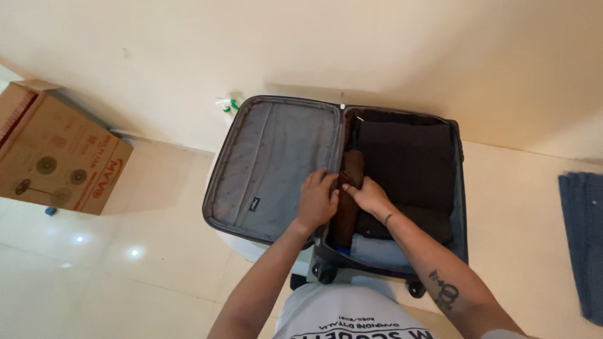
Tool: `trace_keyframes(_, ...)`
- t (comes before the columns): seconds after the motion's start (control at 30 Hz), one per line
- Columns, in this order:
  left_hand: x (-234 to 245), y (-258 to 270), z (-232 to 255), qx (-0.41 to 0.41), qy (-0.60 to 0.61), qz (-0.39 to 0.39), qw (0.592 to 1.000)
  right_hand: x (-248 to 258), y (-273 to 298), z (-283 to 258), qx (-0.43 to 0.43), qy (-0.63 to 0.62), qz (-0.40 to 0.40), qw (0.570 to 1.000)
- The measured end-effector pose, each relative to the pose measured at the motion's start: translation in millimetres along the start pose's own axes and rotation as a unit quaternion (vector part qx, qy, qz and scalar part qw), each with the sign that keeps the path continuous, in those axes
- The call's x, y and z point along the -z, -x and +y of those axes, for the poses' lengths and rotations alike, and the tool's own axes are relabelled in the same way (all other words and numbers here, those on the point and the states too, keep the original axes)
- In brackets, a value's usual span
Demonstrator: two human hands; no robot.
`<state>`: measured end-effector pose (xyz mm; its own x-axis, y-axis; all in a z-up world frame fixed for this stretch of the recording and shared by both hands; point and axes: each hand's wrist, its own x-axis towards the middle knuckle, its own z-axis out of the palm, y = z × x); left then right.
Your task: The person folds several pieces of clothing, including camouflage patterned fabric, brown trousers, and blue jeans, and places them into a suitcase.
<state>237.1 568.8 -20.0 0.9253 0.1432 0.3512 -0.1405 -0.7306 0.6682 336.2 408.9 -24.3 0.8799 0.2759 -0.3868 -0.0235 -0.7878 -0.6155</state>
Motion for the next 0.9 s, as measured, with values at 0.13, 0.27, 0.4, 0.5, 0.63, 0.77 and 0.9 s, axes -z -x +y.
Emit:
trace_keyframes(0.13, 10.6, -4.4, 19.6, -0.045, 0.016, 0.067, 0.997, 12.0, -3.9, 6.1, -0.007, -0.164, 0.030, 0.986)
trace_keyframes(0.27, 7.4, -3.1, 46.2, -0.103, 0.096, 0.031, 0.990, 52.4, -25.4, 28.1, 0.080, -0.313, 0.166, 0.932)
trace_keyframes(0.4, -24.0, -2.7, 68.1, -0.126, 0.149, -0.046, 0.980, 115.3, -34.8, 53.1, 0.107, -0.372, 0.211, 0.897)
trace_keyframes(0.5, -59.0, -6.8, 70.7, -0.136, 0.095, -0.151, 0.975, 155.4, -18.2, 65.0, 0.088, -0.422, 0.228, 0.873)
trace_keyframes(0.63, -92.7, -4.6, 75.9, -0.163, -0.041, -0.238, 0.957, 186.4, 5.0, 81.1, 0.026, -0.482, 0.133, 0.866)
trace_keyframes(0.77, -101.4, -17.0, 82.6, -0.104, -0.098, -0.343, 0.928, 187.3, 4.5, 102.0, 0.019, -0.386, 0.090, 0.918)
trace_keyframes(0.9, -105.6, -27.2, 87.6, -0.094, -0.104, -0.376, 0.916, 167.7, -3.2, 111.9, 0.034, -0.267, 0.045, 0.962)
